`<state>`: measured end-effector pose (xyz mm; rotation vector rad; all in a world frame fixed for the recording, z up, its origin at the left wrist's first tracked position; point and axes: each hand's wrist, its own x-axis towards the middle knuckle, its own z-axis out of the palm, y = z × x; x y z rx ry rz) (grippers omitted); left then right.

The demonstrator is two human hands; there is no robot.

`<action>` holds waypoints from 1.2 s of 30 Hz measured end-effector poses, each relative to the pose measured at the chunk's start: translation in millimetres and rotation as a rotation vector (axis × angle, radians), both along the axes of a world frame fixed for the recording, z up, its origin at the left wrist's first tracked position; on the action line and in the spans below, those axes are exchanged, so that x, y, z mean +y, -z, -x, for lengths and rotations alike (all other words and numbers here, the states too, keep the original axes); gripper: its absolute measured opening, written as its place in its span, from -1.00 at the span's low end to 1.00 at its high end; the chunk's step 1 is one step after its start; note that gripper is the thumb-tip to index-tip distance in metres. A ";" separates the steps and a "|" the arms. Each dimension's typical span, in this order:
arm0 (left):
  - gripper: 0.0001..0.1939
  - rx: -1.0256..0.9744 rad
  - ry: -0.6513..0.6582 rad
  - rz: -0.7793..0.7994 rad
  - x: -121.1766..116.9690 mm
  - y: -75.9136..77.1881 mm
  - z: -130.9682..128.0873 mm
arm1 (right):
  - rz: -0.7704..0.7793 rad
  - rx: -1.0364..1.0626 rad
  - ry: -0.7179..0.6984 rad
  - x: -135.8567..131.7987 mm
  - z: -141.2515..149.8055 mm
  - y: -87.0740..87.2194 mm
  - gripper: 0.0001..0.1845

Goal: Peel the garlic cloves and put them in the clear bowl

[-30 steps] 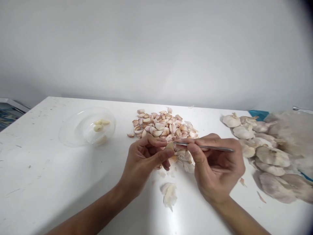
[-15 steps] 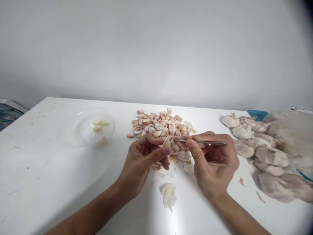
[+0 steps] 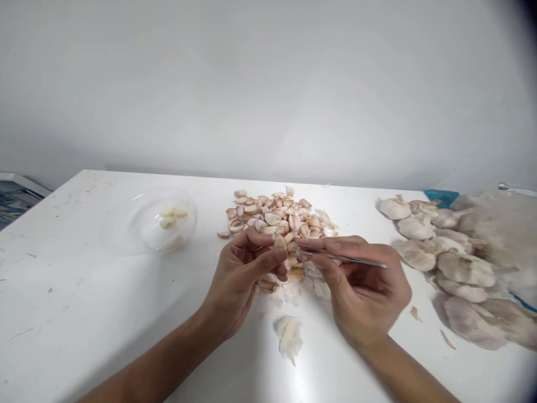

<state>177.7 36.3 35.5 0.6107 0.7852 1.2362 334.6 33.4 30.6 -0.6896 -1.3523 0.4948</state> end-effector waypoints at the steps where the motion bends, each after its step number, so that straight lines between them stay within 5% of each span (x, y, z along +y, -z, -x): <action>1: -0.71 0.007 0.002 -0.001 -0.2 -0.2 -0.5 | 0.002 0.003 -0.002 0.1 0.3 0.2 -0.62; 36: -0.70 0.053 -0.028 -0.072 -1.6 -1.0 -1.6 | -0.043 -0.024 0.066 0.0 0.0 -2.7 -0.61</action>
